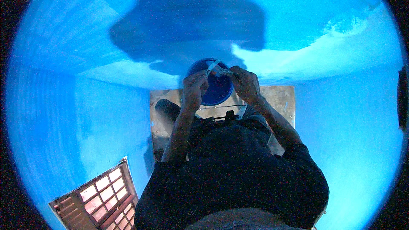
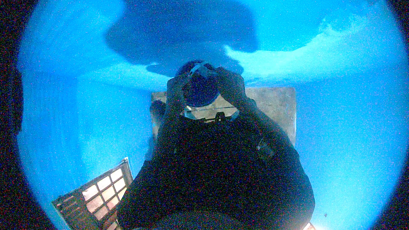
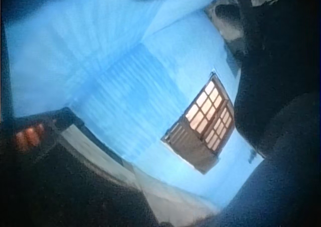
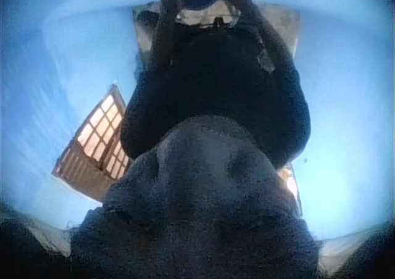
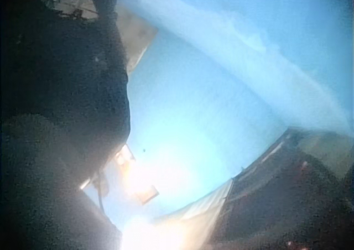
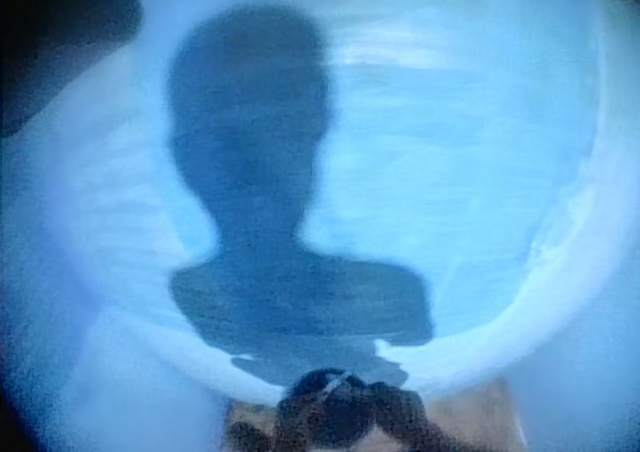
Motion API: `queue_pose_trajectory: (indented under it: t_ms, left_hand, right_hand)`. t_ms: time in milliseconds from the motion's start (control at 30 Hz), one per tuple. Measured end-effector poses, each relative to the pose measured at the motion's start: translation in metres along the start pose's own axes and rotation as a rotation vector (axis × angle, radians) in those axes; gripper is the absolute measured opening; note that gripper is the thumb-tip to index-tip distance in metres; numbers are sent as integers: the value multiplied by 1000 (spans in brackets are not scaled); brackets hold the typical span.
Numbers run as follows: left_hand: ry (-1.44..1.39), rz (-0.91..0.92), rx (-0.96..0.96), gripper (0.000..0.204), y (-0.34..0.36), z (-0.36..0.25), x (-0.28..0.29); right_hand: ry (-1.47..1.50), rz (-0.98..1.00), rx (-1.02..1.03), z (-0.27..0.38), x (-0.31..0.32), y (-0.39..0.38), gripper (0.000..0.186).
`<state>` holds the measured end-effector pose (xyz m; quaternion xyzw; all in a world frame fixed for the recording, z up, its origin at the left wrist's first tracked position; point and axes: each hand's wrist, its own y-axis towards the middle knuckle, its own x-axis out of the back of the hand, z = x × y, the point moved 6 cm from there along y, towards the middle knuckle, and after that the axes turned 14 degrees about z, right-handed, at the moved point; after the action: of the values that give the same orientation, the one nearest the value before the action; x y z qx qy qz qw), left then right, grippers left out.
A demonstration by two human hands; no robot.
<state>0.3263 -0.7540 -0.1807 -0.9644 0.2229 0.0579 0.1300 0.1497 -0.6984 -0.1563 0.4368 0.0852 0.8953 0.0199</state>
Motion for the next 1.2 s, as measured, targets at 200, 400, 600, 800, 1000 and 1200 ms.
queue_pose_trajectory:
  t_ms: [200, 400, 600, 800, 1000, 1200]
  left_hand:
    - [149, 148, -72, 24, 5, -24, 11]
    - [99, 136, -53, 26, 5, -24, -4]
    - [205, 123, -87, 25, -2, -21, 7]
    - [-94, 108, -169, 20, -3, -10, 12]
    - [-115, 82, -97, 19, -10, -3, 17]
    - [-48, 87, -53, 22, -22, -5, 22]
  right_hand:
    - [28, 218, -21, 4, -34, 4, 15]
    - [214, 380, -83, -18, -70, -6, 21]
    - [884, 350, -293, -18, -14, -14, 25]
    - [1025, 371, -416, -45, -7, -33, 32]
    - [1005, 334, -446, -61, -19, -55, 27]
    - [614, 257, -267, -46, -28, -55, 26]
